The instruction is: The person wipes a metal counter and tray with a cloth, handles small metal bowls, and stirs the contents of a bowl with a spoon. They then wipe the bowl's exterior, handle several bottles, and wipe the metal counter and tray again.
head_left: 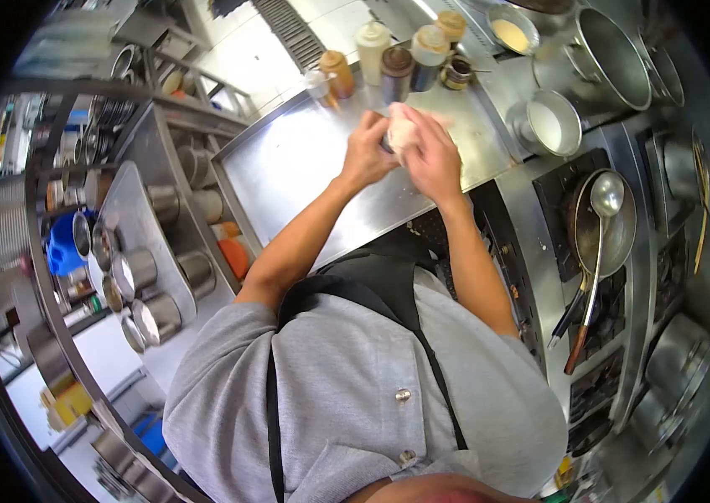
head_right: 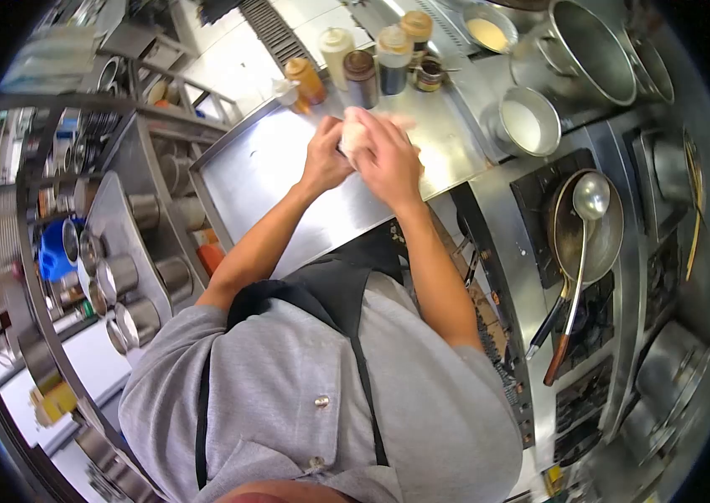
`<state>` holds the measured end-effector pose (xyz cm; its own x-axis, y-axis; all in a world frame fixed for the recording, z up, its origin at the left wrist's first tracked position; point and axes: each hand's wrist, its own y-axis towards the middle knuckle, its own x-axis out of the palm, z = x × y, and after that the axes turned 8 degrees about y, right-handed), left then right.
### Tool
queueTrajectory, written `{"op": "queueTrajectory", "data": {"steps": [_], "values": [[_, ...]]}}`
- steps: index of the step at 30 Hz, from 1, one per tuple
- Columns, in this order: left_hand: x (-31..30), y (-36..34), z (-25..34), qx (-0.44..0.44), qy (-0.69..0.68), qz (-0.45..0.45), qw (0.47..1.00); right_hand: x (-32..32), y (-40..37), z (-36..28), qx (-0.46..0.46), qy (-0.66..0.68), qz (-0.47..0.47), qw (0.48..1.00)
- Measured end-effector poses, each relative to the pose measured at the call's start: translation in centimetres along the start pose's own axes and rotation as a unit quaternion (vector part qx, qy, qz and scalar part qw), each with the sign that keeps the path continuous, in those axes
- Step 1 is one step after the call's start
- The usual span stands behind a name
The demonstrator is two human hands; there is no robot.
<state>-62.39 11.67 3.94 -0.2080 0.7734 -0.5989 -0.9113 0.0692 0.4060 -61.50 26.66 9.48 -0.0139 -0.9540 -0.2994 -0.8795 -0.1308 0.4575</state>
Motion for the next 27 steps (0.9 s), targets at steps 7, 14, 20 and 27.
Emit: {"op": "queueTrajectory", "data": {"steps": [7, 14, 20, 27], "values": [[-8.8, -3.2, 0.8, 0.015, 0.100, 0.023, 0.995, 7.9, 3.3, -1.7, 0.178, 0.011, -0.134, 0.975], [-15.6, -5.6, 1.5, -0.078, -0.124, 0.080, 0.986, 12.7, 1.5, 2.7, 0.443, 0.494, -0.291, 0.689], [-17.2, -6.8, -1.0, -0.164, -0.153, 0.019, 0.974, 17.0, -1.1, -2.9, 0.432, 0.727, -0.067, 0.530], [-20.1, -7.3, 1.2, -0.153, -0.184, -0.023, 0.971, 18.1, -0.4, -2.7, 0.341, 0.634, -0.017, 0.694]]}}
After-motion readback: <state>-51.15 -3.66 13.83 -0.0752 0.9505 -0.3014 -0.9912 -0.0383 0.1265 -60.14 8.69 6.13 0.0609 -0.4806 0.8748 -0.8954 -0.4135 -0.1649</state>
